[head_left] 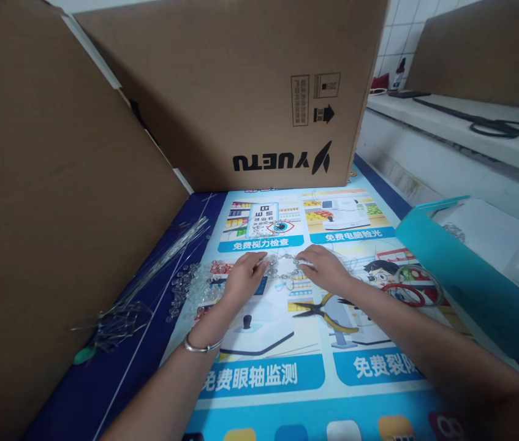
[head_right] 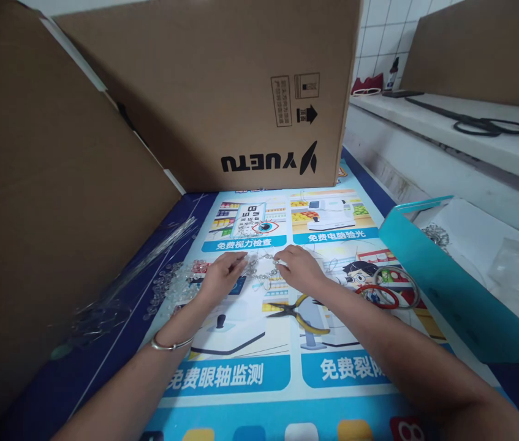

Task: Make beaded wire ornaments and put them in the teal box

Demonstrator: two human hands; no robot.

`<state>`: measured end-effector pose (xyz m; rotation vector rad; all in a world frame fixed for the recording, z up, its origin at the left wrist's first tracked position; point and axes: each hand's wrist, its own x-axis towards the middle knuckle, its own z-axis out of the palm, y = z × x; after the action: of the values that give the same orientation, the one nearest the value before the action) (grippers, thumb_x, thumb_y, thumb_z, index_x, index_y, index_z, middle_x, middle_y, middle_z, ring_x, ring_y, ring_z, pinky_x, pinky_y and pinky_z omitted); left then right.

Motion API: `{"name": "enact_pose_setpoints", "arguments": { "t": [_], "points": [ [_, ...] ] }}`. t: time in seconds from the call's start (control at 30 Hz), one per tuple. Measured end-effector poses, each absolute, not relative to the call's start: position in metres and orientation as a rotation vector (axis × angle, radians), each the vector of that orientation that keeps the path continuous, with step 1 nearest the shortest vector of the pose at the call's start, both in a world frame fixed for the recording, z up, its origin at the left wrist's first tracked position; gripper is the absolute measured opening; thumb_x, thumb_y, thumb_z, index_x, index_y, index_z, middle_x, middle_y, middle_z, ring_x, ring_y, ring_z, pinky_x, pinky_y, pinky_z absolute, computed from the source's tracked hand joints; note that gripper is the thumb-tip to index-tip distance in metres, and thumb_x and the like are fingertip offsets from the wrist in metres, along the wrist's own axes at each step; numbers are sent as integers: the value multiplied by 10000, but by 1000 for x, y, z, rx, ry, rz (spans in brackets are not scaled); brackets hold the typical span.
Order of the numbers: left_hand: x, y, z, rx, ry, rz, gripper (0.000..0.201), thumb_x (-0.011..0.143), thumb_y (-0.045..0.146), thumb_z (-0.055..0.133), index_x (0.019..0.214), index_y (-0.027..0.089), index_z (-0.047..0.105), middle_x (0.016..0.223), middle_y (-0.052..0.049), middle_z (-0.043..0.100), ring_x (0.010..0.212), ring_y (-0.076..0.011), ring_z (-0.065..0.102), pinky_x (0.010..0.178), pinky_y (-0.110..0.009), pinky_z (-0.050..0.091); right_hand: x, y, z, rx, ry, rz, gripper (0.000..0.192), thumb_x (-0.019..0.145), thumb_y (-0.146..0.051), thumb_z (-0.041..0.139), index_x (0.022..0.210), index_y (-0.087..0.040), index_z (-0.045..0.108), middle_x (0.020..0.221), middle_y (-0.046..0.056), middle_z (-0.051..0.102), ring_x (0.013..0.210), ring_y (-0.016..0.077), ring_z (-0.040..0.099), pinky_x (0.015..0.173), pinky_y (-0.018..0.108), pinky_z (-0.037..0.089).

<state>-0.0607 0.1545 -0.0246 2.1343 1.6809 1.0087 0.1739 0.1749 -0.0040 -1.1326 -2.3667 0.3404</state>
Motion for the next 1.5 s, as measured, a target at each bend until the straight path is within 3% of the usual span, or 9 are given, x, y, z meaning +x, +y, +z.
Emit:
{"name": "enact_pose_setpoints", "arguments": {
  "t": [0.47,0.63,0.77,0.93,1.13,1.3,1.4,1.5],
  "points": [
    [-57,153,-23,2168,1669,1119,247,849,271,453,1052,217,583,977,-65,618,883,-188,574,821,-327,450,182,171,4,-1099,-2247,406,219,828,-221,449,1003,-225,581,961,47,596,930,181,526,790,324,436],
    [-56,149,-15,2215,1611,1219,262,856,220,439,1090,226,558,1119,-68,582,1085,-200,492,952,-377,374,181,167,7,-1005,-2225,393,247,835,-174,405,987,-224,592,955,46,607,943,175,525,826,337,431],
    [-58,144,-2,2246,1563,1252,253,852,205,452,1076,236,566,1158,-55,569,1116,-192,475,975,-382,358,185,165,19,-916,-2255,301,259,837,-176,397,1001,-218,594,966,52,608,962,189,514,841,357,426],
    [-61,133,35,2222,1515,1261,205,857,239,454,981,201,613,1065,-61,612,1043,-184,528,933,-349,402,191,159,54,-962,-2345,180,243,838,-212,420,1001,-195,600,998,59,600,976,194,504,852,355,405],
    [-73,104,85,2431,1434,670,268,865,301,425,1029,181,599,1059,-70,624,999,-209,553,870,-359,434,192,143,94,-1049,-2748,76,236,850,-270,424,955,-190,619,919,72,609,905,204,524,755,326,405],
    [-108,59,79,2495,1519,133,296,873,322,409,1077,194,581,1059,-71,633,988,-220,565,862,-379,441,199,114,86,-966,-3072,-7,186,824,-285,475,823,-167,620,802,82,593,825,227,524,729,356,392],
    [-117,24,56,2477,1561,86,328,872,303,413,1157,192,529,1169,-81,580,1087,-223,512,928,-403,404,208,97,68,-931,-3093,-16,230,805,-313,512,961,-165,595,961,111,578,939,258,495,783,386,384],
    [-103,-9,38,2460,1537,59,434,878,260,399,1306,202,358,1382,-89,360,1254,-233,334,993,-440,334,215,85,52,-975,-3058,-41,392,785,-333,542,1134,-157,517,1171,150,490,1080,300,417,852,432,353]
  ]
}}
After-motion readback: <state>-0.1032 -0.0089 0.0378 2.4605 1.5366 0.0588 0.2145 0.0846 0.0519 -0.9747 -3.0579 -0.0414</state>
